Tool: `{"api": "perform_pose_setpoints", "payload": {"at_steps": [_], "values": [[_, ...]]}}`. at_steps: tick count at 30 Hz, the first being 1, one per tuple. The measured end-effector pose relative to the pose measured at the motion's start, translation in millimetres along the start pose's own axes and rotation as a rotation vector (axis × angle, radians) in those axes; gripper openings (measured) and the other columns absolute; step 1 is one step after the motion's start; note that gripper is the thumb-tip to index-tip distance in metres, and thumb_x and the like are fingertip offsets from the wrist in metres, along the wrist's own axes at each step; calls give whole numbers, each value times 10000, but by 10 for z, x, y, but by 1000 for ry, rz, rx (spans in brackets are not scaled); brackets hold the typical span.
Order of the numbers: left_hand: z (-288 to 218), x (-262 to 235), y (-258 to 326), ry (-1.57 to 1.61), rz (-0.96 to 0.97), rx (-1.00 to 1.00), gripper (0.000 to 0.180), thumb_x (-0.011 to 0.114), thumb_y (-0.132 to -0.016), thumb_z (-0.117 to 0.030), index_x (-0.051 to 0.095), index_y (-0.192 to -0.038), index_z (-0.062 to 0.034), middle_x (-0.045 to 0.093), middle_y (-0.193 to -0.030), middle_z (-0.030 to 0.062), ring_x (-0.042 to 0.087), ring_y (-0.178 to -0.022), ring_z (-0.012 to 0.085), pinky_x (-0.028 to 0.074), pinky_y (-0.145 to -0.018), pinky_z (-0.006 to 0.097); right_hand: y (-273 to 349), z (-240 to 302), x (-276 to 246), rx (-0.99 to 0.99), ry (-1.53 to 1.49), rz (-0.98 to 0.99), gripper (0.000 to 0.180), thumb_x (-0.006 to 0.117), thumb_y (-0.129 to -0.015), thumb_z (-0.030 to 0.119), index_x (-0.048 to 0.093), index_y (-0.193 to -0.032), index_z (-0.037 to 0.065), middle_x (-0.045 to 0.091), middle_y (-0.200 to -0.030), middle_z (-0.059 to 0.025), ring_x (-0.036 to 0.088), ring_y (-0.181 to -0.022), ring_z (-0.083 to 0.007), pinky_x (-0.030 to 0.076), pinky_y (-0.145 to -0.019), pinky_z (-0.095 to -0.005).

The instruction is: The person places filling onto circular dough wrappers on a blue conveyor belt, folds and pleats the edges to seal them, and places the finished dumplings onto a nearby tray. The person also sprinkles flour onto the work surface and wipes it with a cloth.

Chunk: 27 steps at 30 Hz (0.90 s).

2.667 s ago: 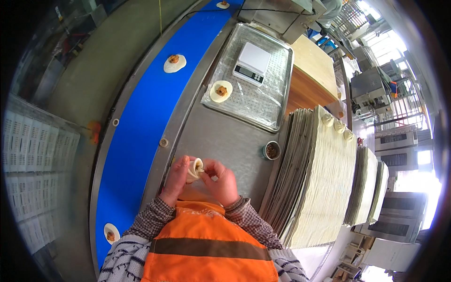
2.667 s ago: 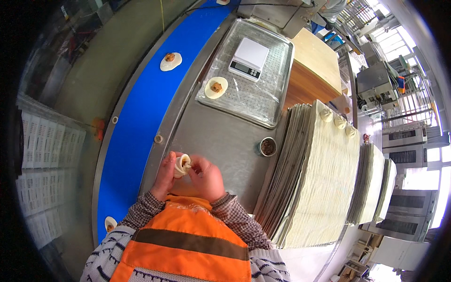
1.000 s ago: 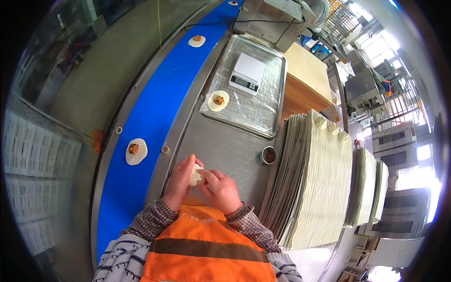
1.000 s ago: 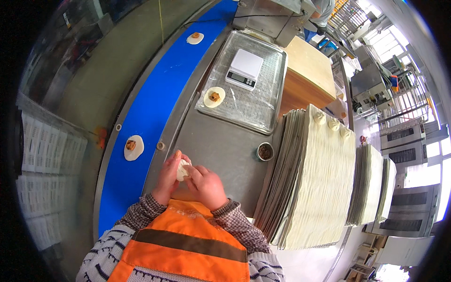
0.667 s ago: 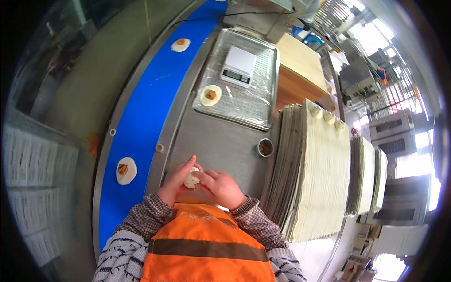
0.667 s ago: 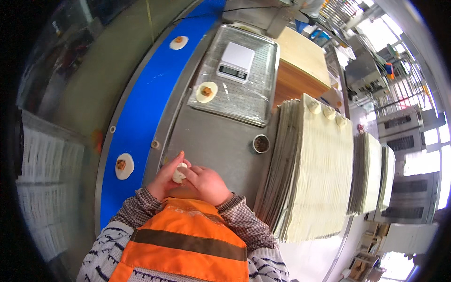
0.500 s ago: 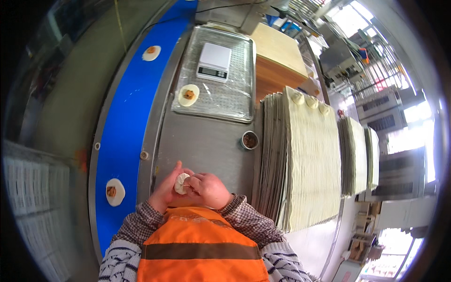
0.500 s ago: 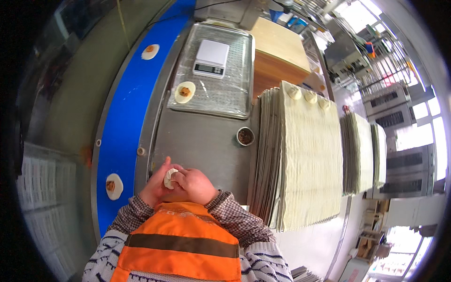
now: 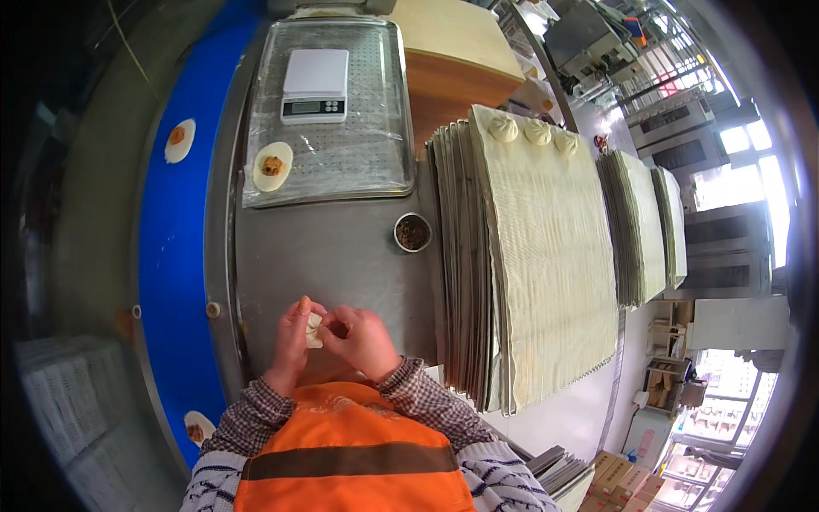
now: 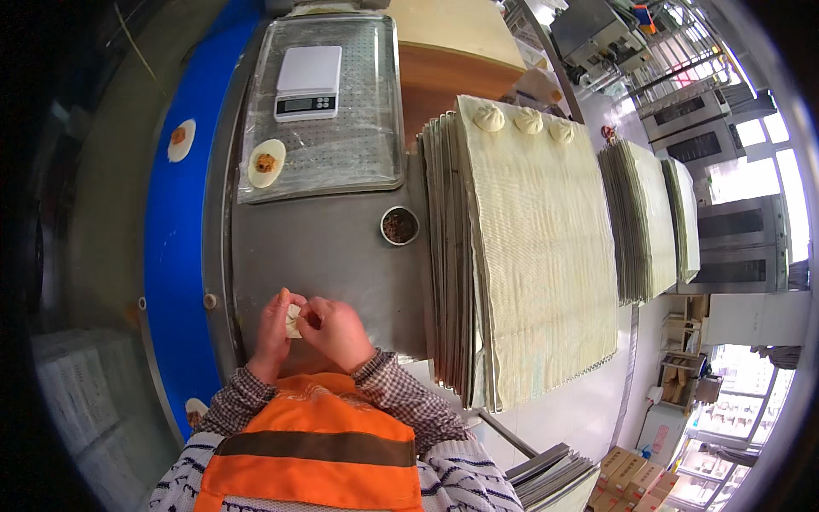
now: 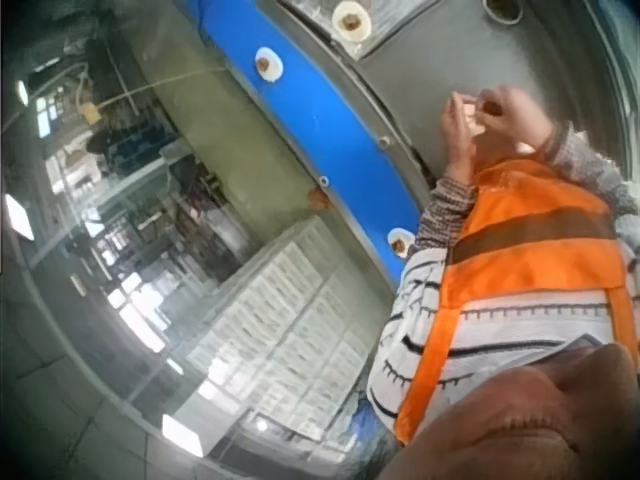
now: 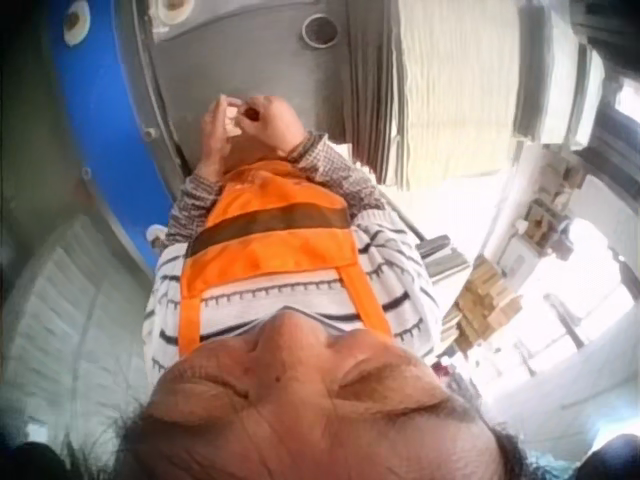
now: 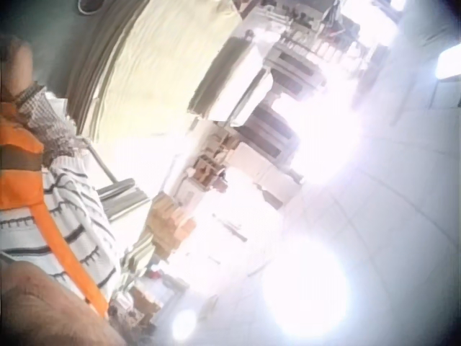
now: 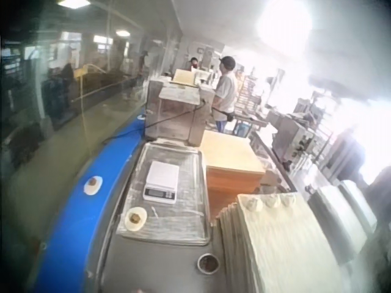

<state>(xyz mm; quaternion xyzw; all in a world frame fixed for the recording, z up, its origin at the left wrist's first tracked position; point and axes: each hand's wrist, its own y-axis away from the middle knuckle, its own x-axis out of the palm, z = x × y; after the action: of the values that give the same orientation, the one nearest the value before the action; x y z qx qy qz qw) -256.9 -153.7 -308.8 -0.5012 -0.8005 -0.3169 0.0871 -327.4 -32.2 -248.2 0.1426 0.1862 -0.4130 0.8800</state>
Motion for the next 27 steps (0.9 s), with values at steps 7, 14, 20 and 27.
{"api": "perform_pose_setpoints", "payload": {"at_steps": [7, 14, 20, 27], "values": [[145, 275, -689, 45, -99, -244, 366, 465, -938, -396, 558, -815, -64, 579, -747, 37, 590, -647, 130, 494, -531, 262, -401, -535, -331, 85, -6, -251, 123, 679, -747, 76, 628, -841, 17, 630, -728, -108, 608, -613, -194, 485, -569, -283], [270, 481, -1121, 242, -99, -304, 380, 450, -934, -414, 548, -835, -60, 585, -797, 81, 623, -701, 198, 546, -534, 333, -1186, -1524, -1047, 176, 511, -361, 191, 689, -724, 104, 644, -881, 5, 630, -774, -149, 620, -715, -296, 495, -633, -373], [294, 498, -1199, 302, -124, -314, 371, 467, -926, -410, 548, -852, -55, 583, -806, 83, 623, -708, 208, 545, -544, 340, -1320, -1736, -982, 234, 573, -252, 222, 701, -700, 142, 647, -869, 9, 634, -811, -154, 617, -748, -310, 494, -657, -395], [291, 467, -1226, 324, -111, -314, 362, 474, -925, -403, 545, -861, -53, 581, -808, 81, 623, -716, 210, 544, -543, 340, -1359, -1586, -963, 222, 638, -217, 199, 688, -706, 162, 657, -860, 42, 634, -834, -154, 613, -777, -311, 492, -683, -399]]}}
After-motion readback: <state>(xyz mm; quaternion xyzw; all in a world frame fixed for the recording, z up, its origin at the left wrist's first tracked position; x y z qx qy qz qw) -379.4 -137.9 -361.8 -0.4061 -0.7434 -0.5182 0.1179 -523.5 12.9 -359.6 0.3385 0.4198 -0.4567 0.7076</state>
